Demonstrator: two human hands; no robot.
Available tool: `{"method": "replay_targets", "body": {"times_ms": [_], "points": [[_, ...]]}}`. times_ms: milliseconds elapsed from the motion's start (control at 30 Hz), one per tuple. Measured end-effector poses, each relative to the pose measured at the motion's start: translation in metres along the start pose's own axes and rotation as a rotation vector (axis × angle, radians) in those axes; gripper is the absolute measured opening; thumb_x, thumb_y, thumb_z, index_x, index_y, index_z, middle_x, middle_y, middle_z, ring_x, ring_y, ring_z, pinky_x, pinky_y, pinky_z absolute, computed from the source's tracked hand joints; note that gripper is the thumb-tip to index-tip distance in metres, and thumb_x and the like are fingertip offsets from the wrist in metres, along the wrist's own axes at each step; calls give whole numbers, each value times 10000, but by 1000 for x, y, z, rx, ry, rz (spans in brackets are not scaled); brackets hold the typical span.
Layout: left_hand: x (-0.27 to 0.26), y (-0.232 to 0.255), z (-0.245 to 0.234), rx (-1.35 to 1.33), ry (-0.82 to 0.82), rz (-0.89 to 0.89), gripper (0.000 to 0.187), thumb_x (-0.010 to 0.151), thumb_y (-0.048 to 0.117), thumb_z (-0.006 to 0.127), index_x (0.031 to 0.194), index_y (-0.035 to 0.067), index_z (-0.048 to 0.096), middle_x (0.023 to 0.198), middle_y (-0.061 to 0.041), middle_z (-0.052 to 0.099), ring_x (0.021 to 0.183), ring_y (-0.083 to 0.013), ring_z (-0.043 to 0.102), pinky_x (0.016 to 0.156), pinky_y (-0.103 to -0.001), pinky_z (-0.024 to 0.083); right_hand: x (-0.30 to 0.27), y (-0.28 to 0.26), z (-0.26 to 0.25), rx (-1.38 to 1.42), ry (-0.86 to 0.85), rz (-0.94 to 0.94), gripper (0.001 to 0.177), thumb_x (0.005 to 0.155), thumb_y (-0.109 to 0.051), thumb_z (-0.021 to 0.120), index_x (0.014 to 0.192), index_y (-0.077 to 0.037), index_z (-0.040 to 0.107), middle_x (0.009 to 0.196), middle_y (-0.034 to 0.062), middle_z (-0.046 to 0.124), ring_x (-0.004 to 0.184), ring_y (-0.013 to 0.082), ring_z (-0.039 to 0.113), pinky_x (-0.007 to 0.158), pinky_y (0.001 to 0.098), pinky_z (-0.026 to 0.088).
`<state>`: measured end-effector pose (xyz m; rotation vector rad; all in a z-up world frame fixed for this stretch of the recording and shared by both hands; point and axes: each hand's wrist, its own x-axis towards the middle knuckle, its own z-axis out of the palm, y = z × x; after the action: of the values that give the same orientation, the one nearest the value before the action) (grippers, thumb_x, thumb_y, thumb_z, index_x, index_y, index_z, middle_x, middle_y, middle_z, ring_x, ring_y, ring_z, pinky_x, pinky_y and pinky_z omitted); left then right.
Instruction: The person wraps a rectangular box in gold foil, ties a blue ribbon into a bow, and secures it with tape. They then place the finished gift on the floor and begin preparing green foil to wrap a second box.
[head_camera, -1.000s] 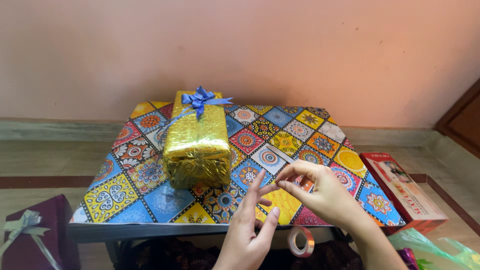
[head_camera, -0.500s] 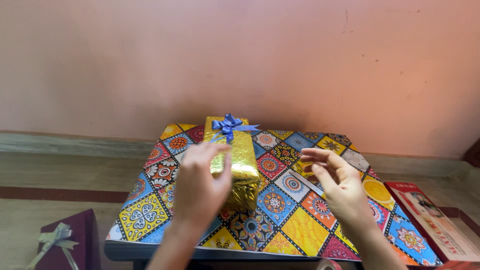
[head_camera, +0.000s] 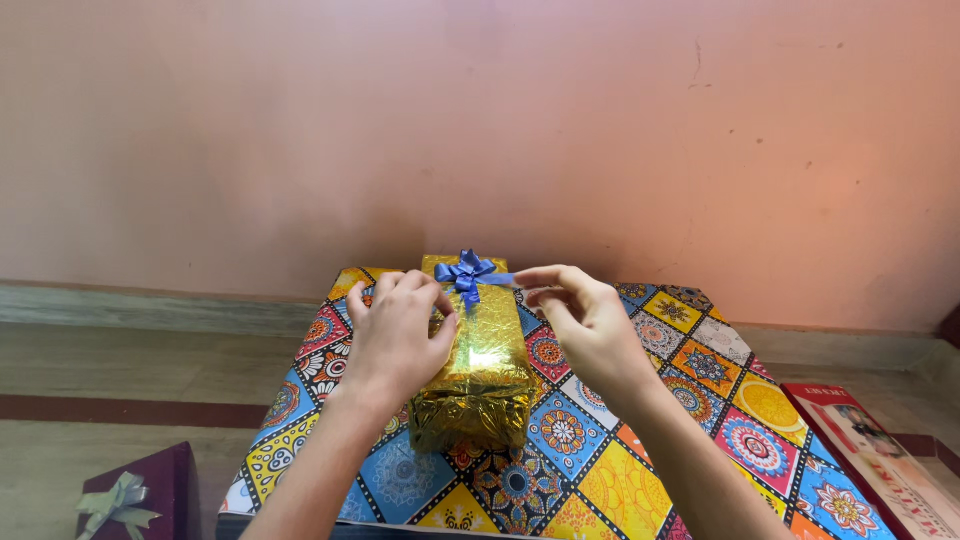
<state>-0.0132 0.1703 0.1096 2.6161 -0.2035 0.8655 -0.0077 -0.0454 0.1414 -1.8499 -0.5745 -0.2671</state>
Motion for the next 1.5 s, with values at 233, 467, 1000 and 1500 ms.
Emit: {"method": "replay_targets", "body": {"times_ms": [233,467,1000,1500], "points": [[-18,17,-4,-125,97,23,145,827,240,743,840,103,789,967,-68,712,1032,-255,638,1088,-539,341,50,13,25,3,-173,-7,251,971,-136,614,1137,-11,755,993,60,767,889,110,641,790,296,531],[-25,28,-16,-88,38,49,167,840,257,742,815,95,772,910,-65,707,985,-252,624,1103,-572,300,79,33,43,-145,-262,107,239,908,-139,641,1053,-10,782,910,89,792,800,116,729,751,312,611],[-31,16,-17,-458,-18,249,170,893,185,683,911,16,672,865,-165,705,779,-336,695,700,-448,530,83,44,30,-121,-283,286,231,810,-201,803,947,-17,832,821,74,768,691,100,643,618,291,525],[-37,21,-17,-497,38,187,165,910,179,683,891,16,664,846,-149,712,769,-324,694,688,-442,527,79,42,39,-98,-175,398,273,774,-210,773,949,-3,803,789,108,748,657,143,646,618,338,527]]}}
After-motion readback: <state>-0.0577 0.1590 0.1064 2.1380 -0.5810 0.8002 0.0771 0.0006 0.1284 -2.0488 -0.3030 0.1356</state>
